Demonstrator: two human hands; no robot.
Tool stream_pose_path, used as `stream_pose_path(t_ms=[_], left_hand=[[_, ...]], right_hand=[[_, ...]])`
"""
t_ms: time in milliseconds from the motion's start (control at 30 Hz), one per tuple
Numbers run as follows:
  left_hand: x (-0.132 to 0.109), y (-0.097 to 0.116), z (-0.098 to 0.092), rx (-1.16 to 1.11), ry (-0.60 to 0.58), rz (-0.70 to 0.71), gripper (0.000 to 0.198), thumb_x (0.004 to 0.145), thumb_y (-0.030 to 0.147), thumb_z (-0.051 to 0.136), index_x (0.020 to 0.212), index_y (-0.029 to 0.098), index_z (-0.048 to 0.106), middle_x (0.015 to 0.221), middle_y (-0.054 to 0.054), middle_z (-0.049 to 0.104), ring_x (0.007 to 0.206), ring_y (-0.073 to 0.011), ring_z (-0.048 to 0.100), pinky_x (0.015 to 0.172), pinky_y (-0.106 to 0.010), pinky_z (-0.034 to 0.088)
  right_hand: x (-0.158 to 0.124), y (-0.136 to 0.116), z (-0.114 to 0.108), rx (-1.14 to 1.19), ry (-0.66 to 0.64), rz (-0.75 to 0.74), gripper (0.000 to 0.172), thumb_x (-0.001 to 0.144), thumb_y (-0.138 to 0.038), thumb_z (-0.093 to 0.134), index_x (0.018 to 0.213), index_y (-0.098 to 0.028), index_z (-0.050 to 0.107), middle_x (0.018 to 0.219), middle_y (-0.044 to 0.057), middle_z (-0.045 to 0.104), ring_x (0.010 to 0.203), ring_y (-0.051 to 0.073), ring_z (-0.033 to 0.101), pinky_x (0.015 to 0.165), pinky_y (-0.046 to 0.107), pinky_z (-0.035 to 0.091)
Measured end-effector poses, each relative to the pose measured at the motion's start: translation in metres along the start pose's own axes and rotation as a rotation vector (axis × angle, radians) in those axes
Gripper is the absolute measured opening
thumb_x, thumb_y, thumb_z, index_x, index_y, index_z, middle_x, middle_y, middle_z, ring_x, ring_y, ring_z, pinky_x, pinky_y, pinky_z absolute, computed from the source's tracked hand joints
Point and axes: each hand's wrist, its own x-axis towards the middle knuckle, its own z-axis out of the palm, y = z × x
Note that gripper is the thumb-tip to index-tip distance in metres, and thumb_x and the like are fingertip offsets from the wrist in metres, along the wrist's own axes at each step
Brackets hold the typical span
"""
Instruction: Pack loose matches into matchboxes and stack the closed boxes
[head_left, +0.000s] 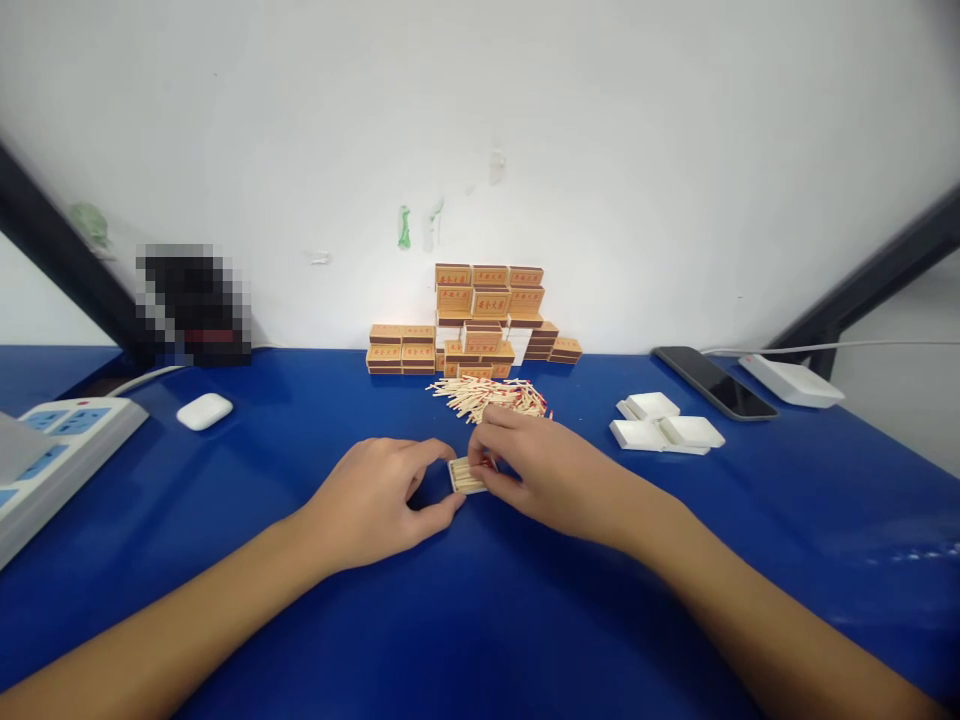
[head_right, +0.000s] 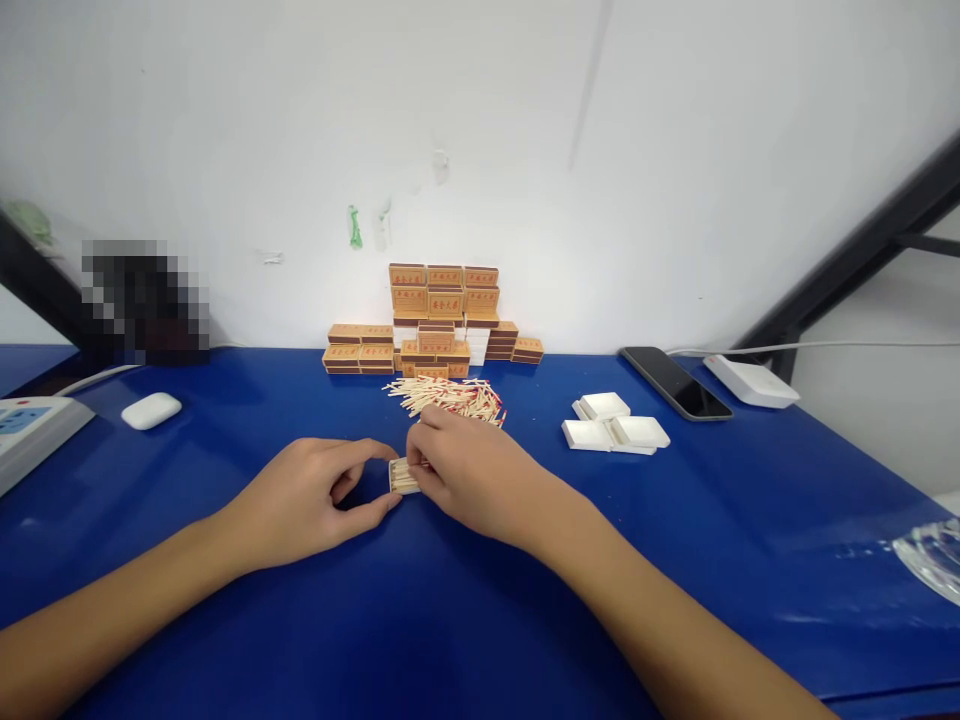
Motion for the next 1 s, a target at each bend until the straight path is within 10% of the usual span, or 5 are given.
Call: stream_pose_path(t_ms=[333, 1000], left_hand=[[0.001, 0.001, 0.000, -0.012, 0.045, 0.006, 0.029, 0.091, 0.042, 0.069, 0.113, 0.024, 0.074, 0.061, 0.005, 0.054, 0.060, -0.0146, 0.054, 0.060, -0.027, 0.038], [0.002, 0.000, -0.002, 0.007, -0.030, -0.037, 0.031, 0.092, 0.043, 0.068, 0.116, 0.024, 0.072, 0.066, 0.003, 0.055, 0.065, -0.0172, 0.055, 0.063, -0.030, 0.037]], right_hand=[[-0.003, 0.032, -0.020, -0.102, 0.234, 0.044, 0.012, 0.100, -0.016, 0.054, 0.101, -0.021, 0.065, 0.101, 0.006, 0.063, 0.082, 0.018, 0.057, 0.074, 0.031, 0.042], [0.008, 0.068, -0.011, -0.138, 0.117, 0.118, 0.012, 0.101, -0.019, 0.057, 0.092, -0.017, 0.066, 0.100, 0.007, 0.058, 0.079, 0.017, 0.055, 0.075, 0.031, 0.044]])
